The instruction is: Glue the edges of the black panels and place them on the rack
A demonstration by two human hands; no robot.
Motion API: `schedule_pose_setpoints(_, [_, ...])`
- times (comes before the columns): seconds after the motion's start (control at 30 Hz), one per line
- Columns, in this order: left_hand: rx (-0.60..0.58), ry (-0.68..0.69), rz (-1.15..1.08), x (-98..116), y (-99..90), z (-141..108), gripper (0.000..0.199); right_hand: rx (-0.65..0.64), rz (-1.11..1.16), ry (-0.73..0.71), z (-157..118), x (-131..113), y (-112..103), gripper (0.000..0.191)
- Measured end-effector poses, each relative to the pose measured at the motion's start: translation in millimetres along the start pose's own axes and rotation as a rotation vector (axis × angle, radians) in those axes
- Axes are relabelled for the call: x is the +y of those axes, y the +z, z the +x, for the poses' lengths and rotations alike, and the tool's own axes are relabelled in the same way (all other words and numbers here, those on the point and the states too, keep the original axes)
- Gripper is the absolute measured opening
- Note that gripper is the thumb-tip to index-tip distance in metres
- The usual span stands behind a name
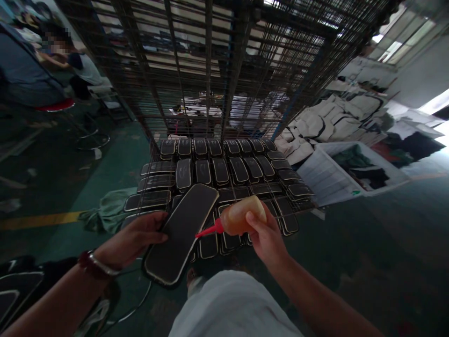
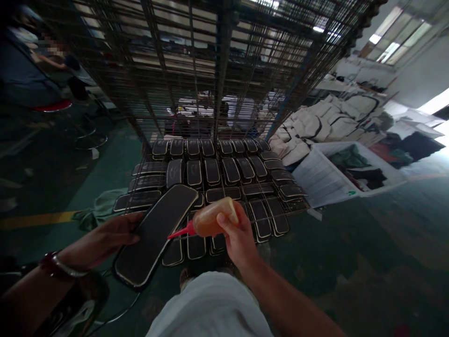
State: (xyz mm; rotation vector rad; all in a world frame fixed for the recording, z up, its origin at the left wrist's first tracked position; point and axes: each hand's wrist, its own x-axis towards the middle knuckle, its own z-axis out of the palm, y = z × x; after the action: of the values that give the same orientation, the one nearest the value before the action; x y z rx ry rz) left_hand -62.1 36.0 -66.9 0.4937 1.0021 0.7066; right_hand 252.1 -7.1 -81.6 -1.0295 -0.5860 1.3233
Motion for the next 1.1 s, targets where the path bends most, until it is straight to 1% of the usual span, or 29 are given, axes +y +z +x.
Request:
schedule_pose_setpoints(0.1, [-0.078, -0.038, 0.112, -2.7, -3.1, 3.5, 0.043, -0.022, -0.022, 0.010, -5.4, 3.6, 0.5, 0.046])
schedule_pose_setpoints(0.17, [-0.079, -0.018, 0.107, -4.8, -6.1, 6.5, 0.041, -0.036, -0.032, 0.009, -8.2, 4.9, 0.9, 0.045])
schedule_pose_setpoints(0.3, [-0.047, 0.003, 0.086, -7.4, -8.0, 10.1, 0.041, -0.045, -0.041, 0.004, -11.8, 8.2, 0.7, 0.047])
schedule_pose_setpoints(0.43, [0.011, 0.002, 0.088, -7.7, -2.5, 9.6, 0.040, -0.095, -0.058, -0.001, -13.6, 14.3, -2.3, 0.050])
schedule_pose_setpoints(0.57, [0.102, 0.009, 0.075, -8.6, 3.0, 8.4, 0.041, -0.160, -0.068, -0.027, -16.4, 16.2, -5.6, 0.055])
schedule_pose_setpoints(0.7, [0.201, 0.027, 0.045, -10.0, 4.7, 8.1, 0.039, -0.265, -0.065, -0.039, -19.1, 11.9, -5.7, 0.051])
schedule_pose_setpoints(0.77, [0.244, 0.028, 0.027, -10.8, 4.6, 8.2, 0.037, -0.292, -0.060, -0.047, -18.9, 10.0, -4.6, 0.049])
schedule_pose_setpoints(0.9, [0.334, 0.049, 0.000, -13.4, 4.7, 8.7, 0.033, -0.275, -0.041, -0.050, -18.8, 11.3, -2.3, 0.049])
schedule_pose_setpoints(1.0, [0.397, 0.058, -0.025, -16.4, 6.2, 9.8, 0.029, -0.229, -0.035, -0.035, -22.4, 19.3, -1.0, 0.051])
schedule_pose_setpoints(1.07, [0.416, 0.048, -0.044, -18.4, 7.9, 10.7, 0.028, -0.163, -0.009, 0.029, -23.3, 27.0, 0.4, 0.053])
schedule_pose_setpoints(1.1, [0.422, 0.042, -0.054, -19.5, 9.0, 10.9, 0.027, -0.133, 0.019, 0.101, -21.8, 30.6, 1.3, 0.052])
